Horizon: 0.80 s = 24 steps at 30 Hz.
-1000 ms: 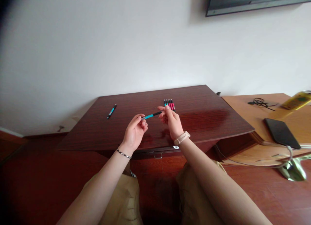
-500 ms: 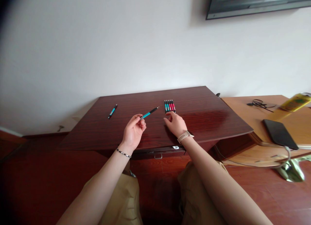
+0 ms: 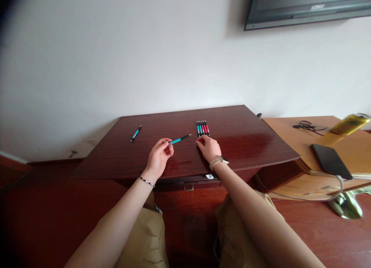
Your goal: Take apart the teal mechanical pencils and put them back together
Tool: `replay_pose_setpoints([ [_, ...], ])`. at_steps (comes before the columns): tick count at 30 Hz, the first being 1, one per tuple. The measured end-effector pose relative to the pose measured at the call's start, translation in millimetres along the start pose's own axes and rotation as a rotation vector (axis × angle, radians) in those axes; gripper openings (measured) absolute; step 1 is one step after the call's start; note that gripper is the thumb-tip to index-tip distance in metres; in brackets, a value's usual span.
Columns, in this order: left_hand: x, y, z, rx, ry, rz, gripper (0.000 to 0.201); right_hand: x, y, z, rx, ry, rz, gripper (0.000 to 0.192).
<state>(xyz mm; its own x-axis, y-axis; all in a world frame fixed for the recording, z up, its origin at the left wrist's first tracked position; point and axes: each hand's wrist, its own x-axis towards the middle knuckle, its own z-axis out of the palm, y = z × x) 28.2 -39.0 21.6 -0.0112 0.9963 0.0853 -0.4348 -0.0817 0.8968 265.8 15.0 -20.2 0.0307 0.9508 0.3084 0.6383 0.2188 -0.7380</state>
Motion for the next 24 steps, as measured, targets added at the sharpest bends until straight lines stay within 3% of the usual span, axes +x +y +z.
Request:
replay_pose_setpoints([
  [6,12.8,-4.8,-12.0,0.173,-0.086,-0.015,0.026,2.5,4.6,-6.8,0.539,0.08,0.072,0.037],
  [9,19.5,-6.8,-16.7,0.23,-0.134,-0.022,0.028,2.3,5.9,-9.1,0.706,0.107,0.118,0.04],
  [13,25.6,-9.2,-20.9,0.245,-0.154,-0.01,0.028,2.3,4.9,-10.0,0.779,0.14,0.167,0.036],
  [18,27.1,-11.3,-24.2,0.252,-0.137,-0.004,0.03,-1.9,-3.7,-13.4,0.767,0.083,0.123,0.033],
  [24,22.7,-9.4,-20.5,0.415,-0.167,0.014,0.026,-6.6,-15.0,-17.6,0.744,0.035,0.092,0.041],
])
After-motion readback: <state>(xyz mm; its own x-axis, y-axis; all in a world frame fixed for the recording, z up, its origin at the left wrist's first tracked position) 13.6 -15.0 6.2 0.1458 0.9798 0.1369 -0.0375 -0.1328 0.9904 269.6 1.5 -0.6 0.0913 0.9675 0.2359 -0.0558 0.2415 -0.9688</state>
